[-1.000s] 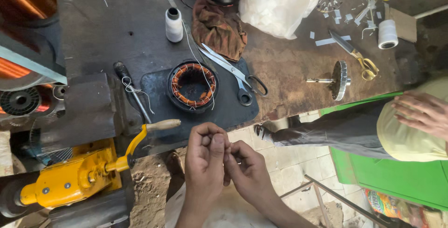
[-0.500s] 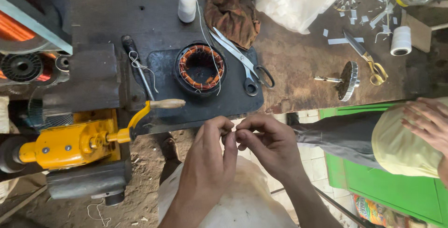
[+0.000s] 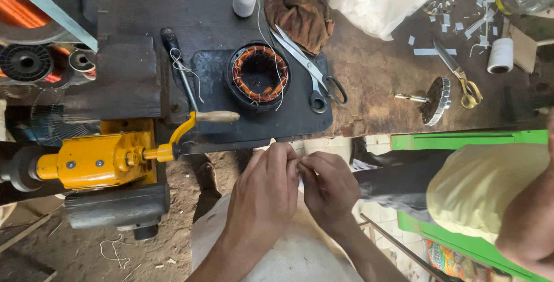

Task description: The person is winding copper wire around a motor stator core. They use their hands to guide the wire and secure it with white string, occasionally using scissors to cut the string. The person also uses a screwdriver to adjust the windings inside the stator.

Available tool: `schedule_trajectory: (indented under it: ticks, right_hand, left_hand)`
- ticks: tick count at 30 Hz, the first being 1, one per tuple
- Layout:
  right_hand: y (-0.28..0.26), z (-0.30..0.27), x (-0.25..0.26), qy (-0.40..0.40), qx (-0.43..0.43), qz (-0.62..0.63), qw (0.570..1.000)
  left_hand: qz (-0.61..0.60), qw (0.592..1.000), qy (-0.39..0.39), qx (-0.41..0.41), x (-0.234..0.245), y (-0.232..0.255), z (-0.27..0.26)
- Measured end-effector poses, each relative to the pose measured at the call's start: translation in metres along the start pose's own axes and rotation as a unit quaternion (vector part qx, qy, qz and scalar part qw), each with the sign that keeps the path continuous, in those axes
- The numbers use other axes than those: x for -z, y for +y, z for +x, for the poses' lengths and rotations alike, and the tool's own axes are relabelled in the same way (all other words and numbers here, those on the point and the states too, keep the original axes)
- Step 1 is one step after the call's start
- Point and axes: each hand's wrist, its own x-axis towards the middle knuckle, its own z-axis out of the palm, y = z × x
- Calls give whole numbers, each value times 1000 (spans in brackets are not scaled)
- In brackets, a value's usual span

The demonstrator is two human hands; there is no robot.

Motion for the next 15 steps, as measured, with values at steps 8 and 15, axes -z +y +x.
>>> schedule_trajectory:
  ticks: [8, 15]
  right_hand:
    - [14, 12, -5, -67, 307, -61, 947]
    - [-17, -28, -24, -184, -456, 421, 762]
  left_hand:
    - [99, 992, -74, -4, 21, -21, -10]
    - [144, 980, -66, -122, 50, -41, -30]
